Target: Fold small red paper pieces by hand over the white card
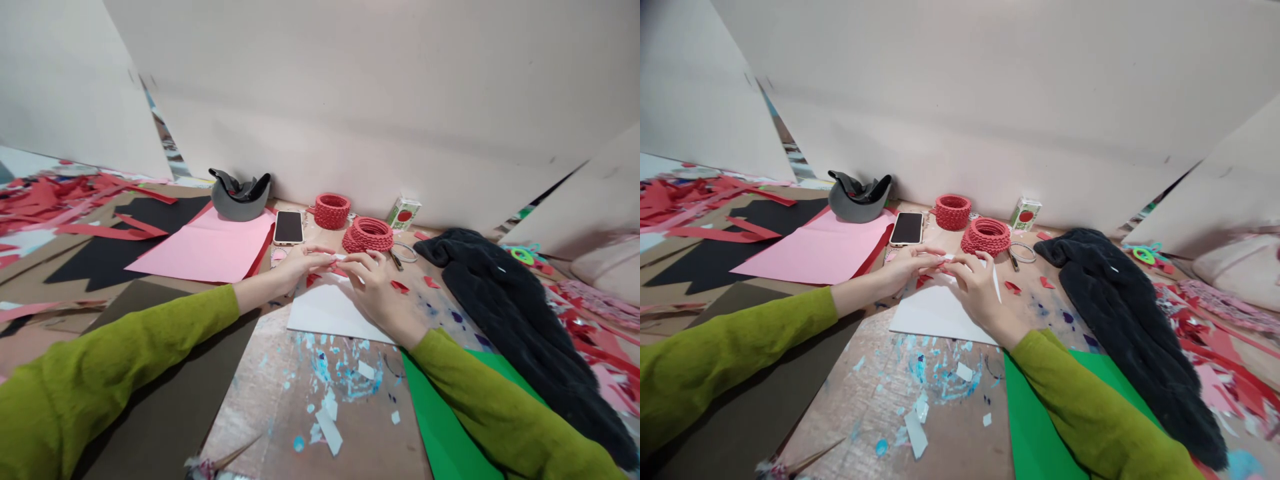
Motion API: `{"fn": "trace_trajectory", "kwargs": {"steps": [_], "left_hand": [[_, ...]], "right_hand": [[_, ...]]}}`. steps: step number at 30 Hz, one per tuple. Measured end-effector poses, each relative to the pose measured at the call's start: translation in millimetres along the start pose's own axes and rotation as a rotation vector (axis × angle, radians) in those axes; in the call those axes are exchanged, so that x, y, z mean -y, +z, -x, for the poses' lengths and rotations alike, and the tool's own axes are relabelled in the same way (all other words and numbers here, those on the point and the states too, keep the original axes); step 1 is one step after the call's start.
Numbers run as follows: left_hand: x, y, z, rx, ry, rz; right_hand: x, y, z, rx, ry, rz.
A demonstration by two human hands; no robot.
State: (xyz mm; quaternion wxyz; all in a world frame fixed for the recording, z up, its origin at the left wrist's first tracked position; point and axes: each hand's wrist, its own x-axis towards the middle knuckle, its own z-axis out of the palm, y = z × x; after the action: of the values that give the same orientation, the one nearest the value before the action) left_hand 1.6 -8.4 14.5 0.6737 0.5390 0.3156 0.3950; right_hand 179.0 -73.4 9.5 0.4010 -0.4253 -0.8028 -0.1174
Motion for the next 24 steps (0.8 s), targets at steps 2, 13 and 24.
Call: {"fn": "trace_trajectory", "kwargs": {"steps": [2, 13, 24], "left_hand": [[1.0, -1.0, -1.1, 0.024, 0.012, -0.017], [3.1, -1.3, -1.6, 0.158, 0.137, -0.158], [3.4, 0.4, 2.1, 0.022, 0.231, -0.196]], "right_hand": [[0.6, -1.3, 0.0, 0.011, -0.02, 0.004], [-4.4, 9.4, -1.2, -0.041, 0.164, -0.131], [-4.2, 5.4, -5.1, -0.131, 0.284, -0.445]]}}
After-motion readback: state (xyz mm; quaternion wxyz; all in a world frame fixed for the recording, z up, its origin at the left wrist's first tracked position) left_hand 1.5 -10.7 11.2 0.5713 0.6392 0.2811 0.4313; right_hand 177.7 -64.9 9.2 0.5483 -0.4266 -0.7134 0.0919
